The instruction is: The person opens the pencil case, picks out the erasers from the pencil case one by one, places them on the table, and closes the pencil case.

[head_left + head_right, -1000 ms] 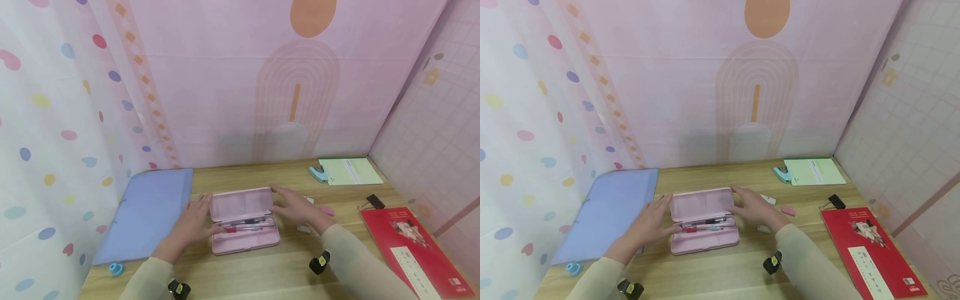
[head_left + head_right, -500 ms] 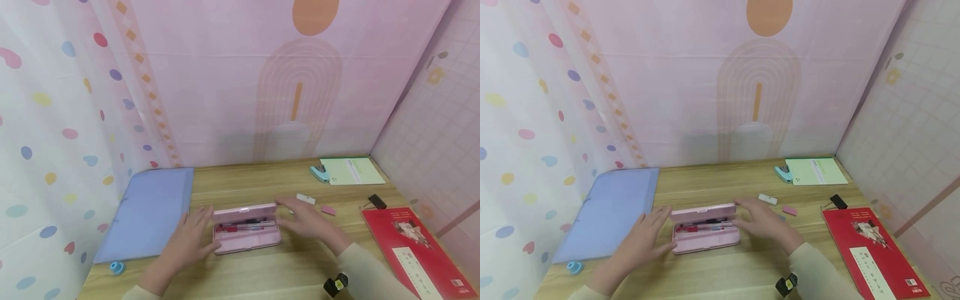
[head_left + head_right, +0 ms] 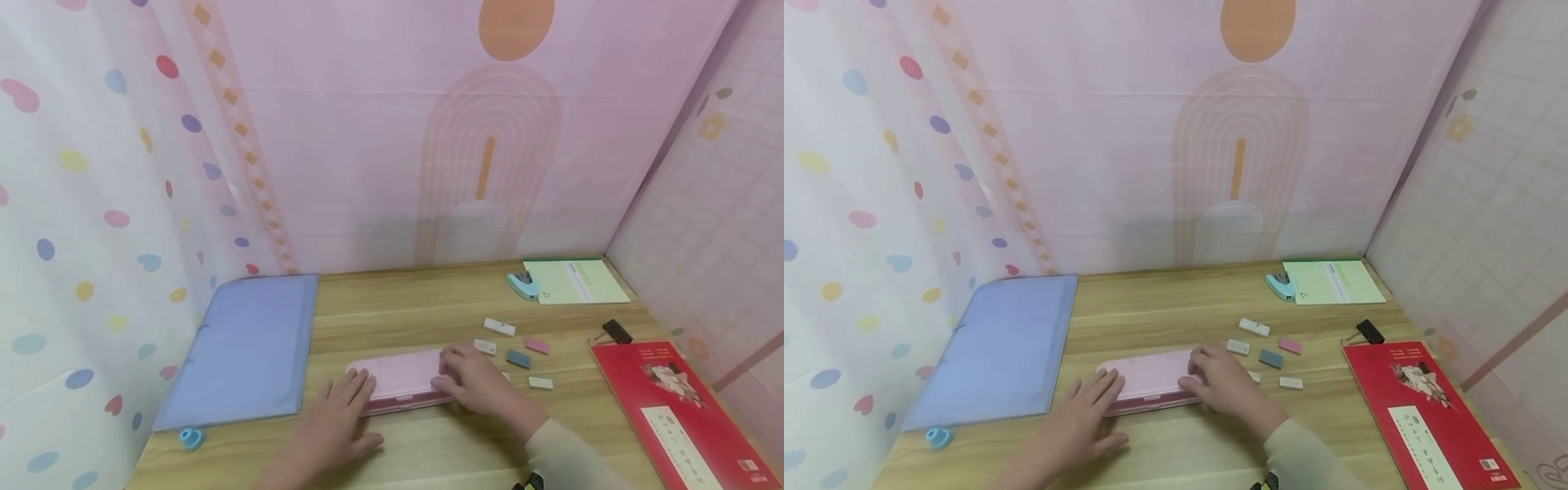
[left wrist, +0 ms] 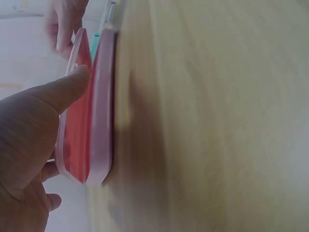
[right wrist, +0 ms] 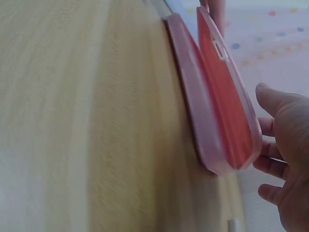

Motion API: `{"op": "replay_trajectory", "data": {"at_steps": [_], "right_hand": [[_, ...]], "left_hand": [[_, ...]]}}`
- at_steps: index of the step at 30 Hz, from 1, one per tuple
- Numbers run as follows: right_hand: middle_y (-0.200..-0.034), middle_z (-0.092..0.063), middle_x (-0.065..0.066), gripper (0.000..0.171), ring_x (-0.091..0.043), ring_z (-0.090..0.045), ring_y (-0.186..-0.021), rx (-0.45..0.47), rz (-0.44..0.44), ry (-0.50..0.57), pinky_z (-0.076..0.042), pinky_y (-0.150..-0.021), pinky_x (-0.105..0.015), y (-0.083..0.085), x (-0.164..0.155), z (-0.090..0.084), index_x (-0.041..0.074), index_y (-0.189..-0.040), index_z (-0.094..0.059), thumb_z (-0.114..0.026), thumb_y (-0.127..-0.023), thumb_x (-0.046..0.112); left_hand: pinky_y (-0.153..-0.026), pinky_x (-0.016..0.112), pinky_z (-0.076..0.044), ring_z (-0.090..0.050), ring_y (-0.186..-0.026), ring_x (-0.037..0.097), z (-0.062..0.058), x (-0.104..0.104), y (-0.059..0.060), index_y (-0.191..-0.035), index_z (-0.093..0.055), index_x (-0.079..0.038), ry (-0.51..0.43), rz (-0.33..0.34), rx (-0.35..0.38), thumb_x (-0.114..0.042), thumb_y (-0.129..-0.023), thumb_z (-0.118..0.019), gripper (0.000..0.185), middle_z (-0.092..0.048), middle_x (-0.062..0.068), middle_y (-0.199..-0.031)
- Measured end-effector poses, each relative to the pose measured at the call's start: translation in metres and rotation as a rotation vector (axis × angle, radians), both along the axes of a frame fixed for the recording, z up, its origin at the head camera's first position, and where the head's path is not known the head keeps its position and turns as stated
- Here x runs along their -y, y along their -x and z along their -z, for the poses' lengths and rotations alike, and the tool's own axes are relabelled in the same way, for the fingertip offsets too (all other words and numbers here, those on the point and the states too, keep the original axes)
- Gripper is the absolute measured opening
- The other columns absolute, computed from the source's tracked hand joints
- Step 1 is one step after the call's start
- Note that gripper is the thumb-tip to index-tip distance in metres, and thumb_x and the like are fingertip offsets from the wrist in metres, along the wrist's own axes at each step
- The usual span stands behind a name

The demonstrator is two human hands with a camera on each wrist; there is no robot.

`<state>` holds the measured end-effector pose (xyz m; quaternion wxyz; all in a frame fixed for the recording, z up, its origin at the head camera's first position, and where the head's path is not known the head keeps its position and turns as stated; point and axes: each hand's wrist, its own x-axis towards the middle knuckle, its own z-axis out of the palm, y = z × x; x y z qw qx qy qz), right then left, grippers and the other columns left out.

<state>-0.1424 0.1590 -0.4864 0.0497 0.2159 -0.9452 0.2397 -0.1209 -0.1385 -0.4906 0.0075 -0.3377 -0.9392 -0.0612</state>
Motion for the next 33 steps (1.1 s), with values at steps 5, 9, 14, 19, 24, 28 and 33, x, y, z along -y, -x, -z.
{"op": "replay_trajectory", "data": {"at_steps": [5, 9, 14, 19, 24, 28, 33], "right_hand": [[-0.146, -0.044, -0.012, 0.053, -0.031, -0.037, -0.136, 0.039, -0.045, -0.035, -0.03, -0.111, -0.05, -0.003, 0.006, 0.009, 0.011, -0.134, -0.056, -0.056, -0.094, 0.047], [-0.154, -0.031, -0.012, 0.062, -0.033, -0.025, -0.142, 0.055, -0.074, -0.087, -0.025, -0.11, -0.058, -0.006, 0.009, 0.018, 0.012, -0.147, -0.04, -0.048, -0.097, 0.048], [-0.159, -0.017, -0.007, 0.063, -0.029, -0.01, -0.146, 0.077, -0.064, -0.149, -0.02, -0.109, -0.065, -0.008, 0.011, 0.029, 0.018, -0.153, -0.027, -0.036, -0.1, 0.051], [-0.161, -0.006, -0.004, 0.062, -0.026, 0.001, -0.147, 0.103, -0.053, -0.17, -0.017, -0.109, -0.067, -0.01, 0.013, 0.035, 0.022, -0.155, -0.016, -0.027, -0.102, 0.052], [-0.162, -0.004, -0.005, 0.061, -0.026, 0.003, -0.146, 0.101, -0.049, -0.174, -0.016, -0.109, -0.066, -0.012, 0.016, 0.033, 0.021, -0.155, -0.015, -0.027, -0.103, 0.049], [-0.161, -0.004, -0.005, 0.061, -0.026, 0.003, -0.147, 0.105, -0.043, -0.168, -0.015, -0.11, -0.065, -0.013, 0.017, 0.031, 0.021, -0.155, -0.016, -0.029, -0.102, 0.049], [-0.161, -0.011, -0.006, 0.067, -0.027, -0.006, -0.147, 0.104, -0.028, -0.095, -0.015, -0.111, -0.063, -0.019, 0.008, 0.027, 0.019, -0.154, -0.021, -0.039, -0.099, 0.052]], "left_hand": [[-0.11, 0.062, -0.022, -0.021, -0.143, 0.035, 0.006, -0.005, -0.005, -0.151, -0.029, -0.006, 0.004, 0.002, 0.02, -0.071, -0.083, -0.052, 0.096, -0.023, 0.016, -0.156], [-0.109, 0.062, -0.023, -0.02, -0.143, 0.035, 0.011, -0.007, -0.008, -0.151, -0.03, -0.007, 0.017, 0.002, 0.006, -0.073, -0.083, -0.049, 0.097, -0.022, 0.017, -0.157], [-0.109, 0.063, -0.022, -0.018, -0.144, 0.035, 0.016, -0.007, -0.01, -0.151, -0.029, -0.007, 0.003, -0.007, 0.008, -0.075, -0.082, -0.049, 0.099, -0.02, 0.016, -0.157], [-0.108, 0.064, -0.024, -0.019, -0.143, 0.036, 0.02, -0.007, -0.013, -0.15, -0.03, -0.005, -0.049, -0.009, -0.019, -0.074, -0.08, -0.051, 0.101, -0.021, 0.017, -0.157], [-0.109, 0.063, -0.023, -0.015, -0.144, 0.036, 0.021, -0.008, -0.014, -0.151, -0.027, -0.003, -0.03, -0.016, -0.017, -0.076, -0.08, -0.051, 0.104, -0.018, 0.018, -0.157], [-0.109, 0.064, -0.02, -0.011, -0.145, 0.035, 0.023, -0.01, -0.015, -0.152, -0.024, -0.003, -0.006, -0.033, 0.003, -0.076, -0.08, -0.05, 0.106, -0.014, 0.017, -0.158], [-0.108, 0.067, -0.019, -0.016, -0.144, 0.034, 0.025, -0.005, -0.015, -0.151, -0.027, -0.005, -0.036, -0.079, -0.039, -0.071, -0.08, -0.056, 0.101, -0.018, 0.016, -0.158]]}}
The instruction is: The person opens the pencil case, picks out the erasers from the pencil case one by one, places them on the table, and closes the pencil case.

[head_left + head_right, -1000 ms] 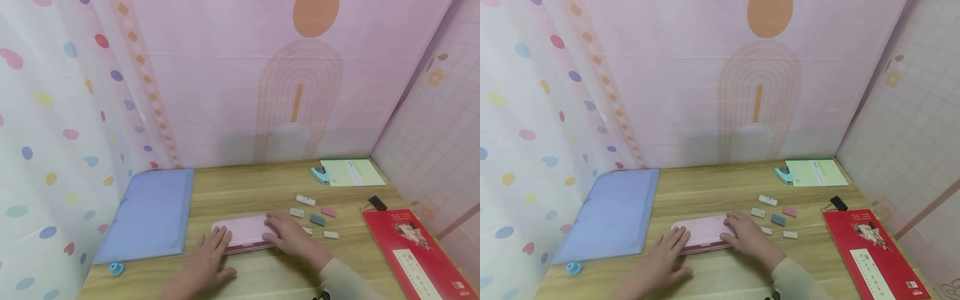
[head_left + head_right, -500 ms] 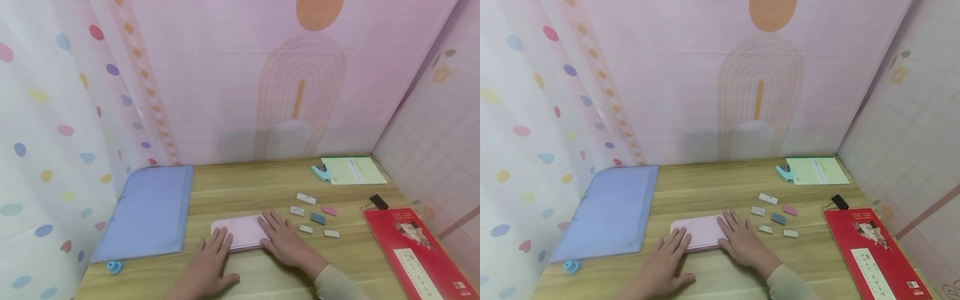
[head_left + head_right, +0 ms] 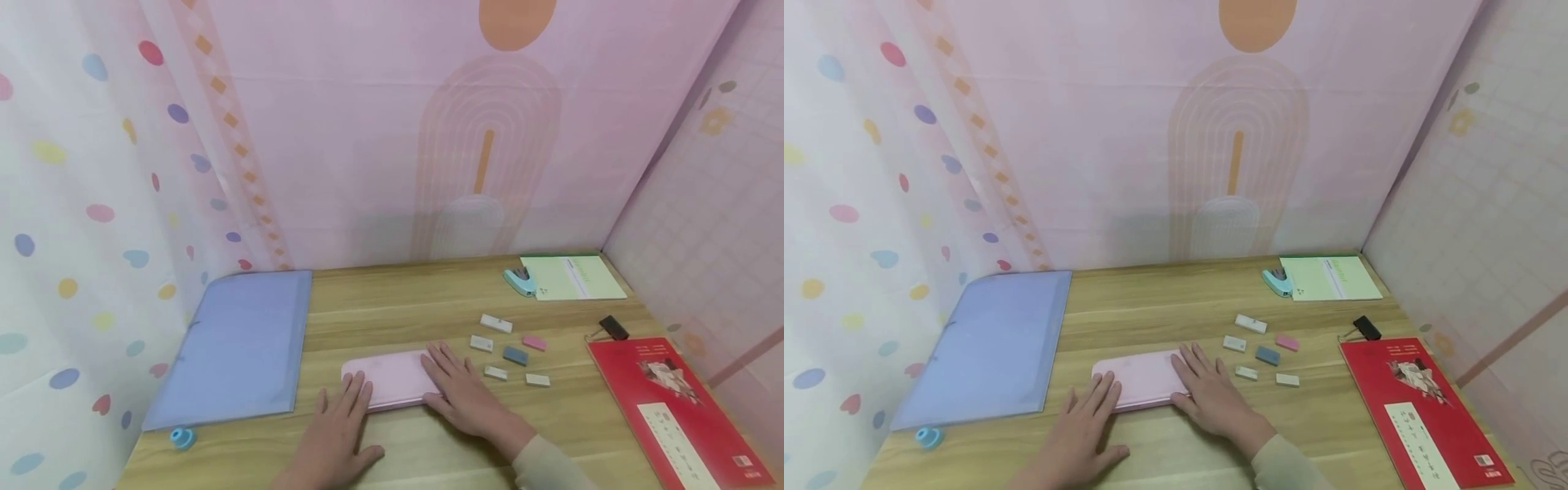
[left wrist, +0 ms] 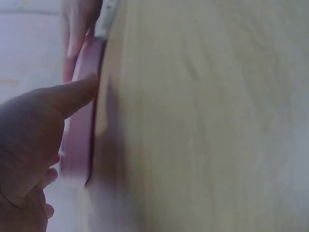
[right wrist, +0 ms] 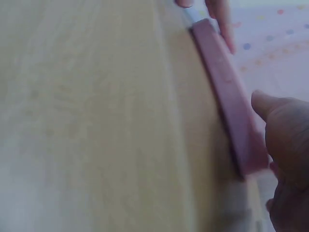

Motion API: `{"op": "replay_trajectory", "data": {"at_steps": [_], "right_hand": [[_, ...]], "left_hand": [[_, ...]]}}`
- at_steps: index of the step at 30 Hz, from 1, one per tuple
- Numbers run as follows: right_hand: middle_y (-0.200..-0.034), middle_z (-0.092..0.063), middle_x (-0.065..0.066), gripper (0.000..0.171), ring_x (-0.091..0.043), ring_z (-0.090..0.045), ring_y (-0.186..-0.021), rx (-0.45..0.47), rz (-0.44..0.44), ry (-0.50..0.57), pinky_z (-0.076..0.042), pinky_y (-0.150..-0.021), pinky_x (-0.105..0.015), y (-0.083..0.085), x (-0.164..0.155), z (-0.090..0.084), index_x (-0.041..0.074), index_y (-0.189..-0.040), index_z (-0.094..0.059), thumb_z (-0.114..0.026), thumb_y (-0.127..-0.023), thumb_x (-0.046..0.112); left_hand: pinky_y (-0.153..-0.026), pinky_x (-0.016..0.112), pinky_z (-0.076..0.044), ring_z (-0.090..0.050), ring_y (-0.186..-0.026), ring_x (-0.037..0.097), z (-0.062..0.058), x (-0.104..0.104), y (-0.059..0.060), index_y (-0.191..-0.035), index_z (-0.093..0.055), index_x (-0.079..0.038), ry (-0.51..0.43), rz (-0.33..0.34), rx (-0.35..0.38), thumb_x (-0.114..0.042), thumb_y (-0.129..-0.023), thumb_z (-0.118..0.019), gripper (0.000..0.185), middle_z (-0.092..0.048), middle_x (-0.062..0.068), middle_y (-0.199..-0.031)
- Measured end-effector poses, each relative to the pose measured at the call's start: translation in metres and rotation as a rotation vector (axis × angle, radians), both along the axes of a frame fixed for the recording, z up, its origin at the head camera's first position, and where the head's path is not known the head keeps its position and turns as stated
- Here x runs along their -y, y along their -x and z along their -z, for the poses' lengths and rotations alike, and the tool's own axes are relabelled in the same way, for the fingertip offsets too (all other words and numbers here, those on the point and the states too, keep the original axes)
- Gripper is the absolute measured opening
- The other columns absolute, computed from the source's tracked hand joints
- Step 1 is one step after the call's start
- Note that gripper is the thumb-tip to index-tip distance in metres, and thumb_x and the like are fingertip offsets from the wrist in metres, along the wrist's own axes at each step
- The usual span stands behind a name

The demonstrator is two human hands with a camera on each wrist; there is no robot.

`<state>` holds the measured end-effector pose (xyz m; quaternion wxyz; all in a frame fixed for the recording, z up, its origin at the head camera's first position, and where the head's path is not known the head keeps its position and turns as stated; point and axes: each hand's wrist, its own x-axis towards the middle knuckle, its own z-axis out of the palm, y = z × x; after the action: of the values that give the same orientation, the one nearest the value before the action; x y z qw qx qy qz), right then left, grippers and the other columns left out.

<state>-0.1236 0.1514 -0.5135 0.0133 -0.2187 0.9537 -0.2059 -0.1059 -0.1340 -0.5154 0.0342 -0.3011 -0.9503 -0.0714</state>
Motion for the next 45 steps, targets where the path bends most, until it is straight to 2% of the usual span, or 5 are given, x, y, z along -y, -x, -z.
{"op": "replay_trajectory", "data": {"at_steps": [8, 12, 18, 28, 45], "right_hand": [[-0.156, -0.025, -0.013, 0.1, -0.039, -0.021, -0.142, -0.122, 0.149, -0.022, -0.017, -0.105, -0.071, -0.032, -0.089, -0.028, 0.014, -0.151, -0.031, -0.075, -0.074, 0.057], [-0.156, -0.022, -0.017, 0.115, -0.043, -0.013, -0.142, -0.099, 0.301, -0.13, -0.01, -0.1, -0.078, -0.052, -0.146, -0.038, 0.017, -0.154, -0.024, -0.075, -0.064, 0.068], [-0.154, -0.017, -0.027, 0.127, -0.052, -0.001, -0.139, -0.039, 0.482, -0.218, 0.005, -0.095, -0.082, -0.079, -0.197, -0.031, 0.01, -0.154, -0.017, -0.069, -0.06, 0.078], [-0.149, -0.02, -0.032, 0.123, -0.054, -0.004, -0.135, -0.007, 0.525, -0.211, 0.012, -0.093, -0.081, -0.09, -0.214, -0.014, 0.005, -0.151, -0.024, -0.069, -0.061, 0.076], [-0.15, -0.015, -0.033, 0.126, -0.057, 0.001, -0.135, 0.067, 0.537, -0.169, 0.009, -0.089, -0.084, -0.087, -0.207, -0.015, 0.007, -0.153, -0.017, -0.07, -0.061, 0.076]], "left_hand": [[-0.105, 0.07, -0.018, -0.023, -0.139, 0.043, -0.02, 0.052, -0.001, -0.15, -0.03, -0.008, -0.097, -0.154, -0.156, -0.062, -0.071, -0.072, 0.105, -0.026, 0.02, -0.154], [-0.102, 0.074, -0.018, -0.022, -0.138, 0.047, -0.03, 0.081, 0.002, -0.151, -0.027, -0.01, -0.039, -0.247, -0.13, -0.071, -0.07, -0.068, 0.109, -0.026, 0.022, -0.153], [-0.097, 0.078, -0.018, -0.023, -0.135, 0.049, -0.025, 0.109, 0.004, -0.149, -0.032, -0.008, -0.051, -0.334, -0.108, -0.08, -0.067, -0.061, 0.113, -0.029, 0.024, -0.151], [-0.099, 0.078, -0.008, -0.021, -0.134, 0.055, -0.008, 0.119, 0.004, -0.149, -0.029, -0.004, 0.04, -0.439, 0.075, -0.09, -0.066, -0.045, 0.121, -0.026, 0.032, -0.149], [-0.1, 0.077, -0.009, -0.022, -0.133, 0.055, -0.002, 0.118, 0.002, -0.148, -0.029, -0.002, 0.059, -0.427, 0.055, -0.09, -0.068, -0.043, 0.12, -0.028, 0.033, -0.148]]}}
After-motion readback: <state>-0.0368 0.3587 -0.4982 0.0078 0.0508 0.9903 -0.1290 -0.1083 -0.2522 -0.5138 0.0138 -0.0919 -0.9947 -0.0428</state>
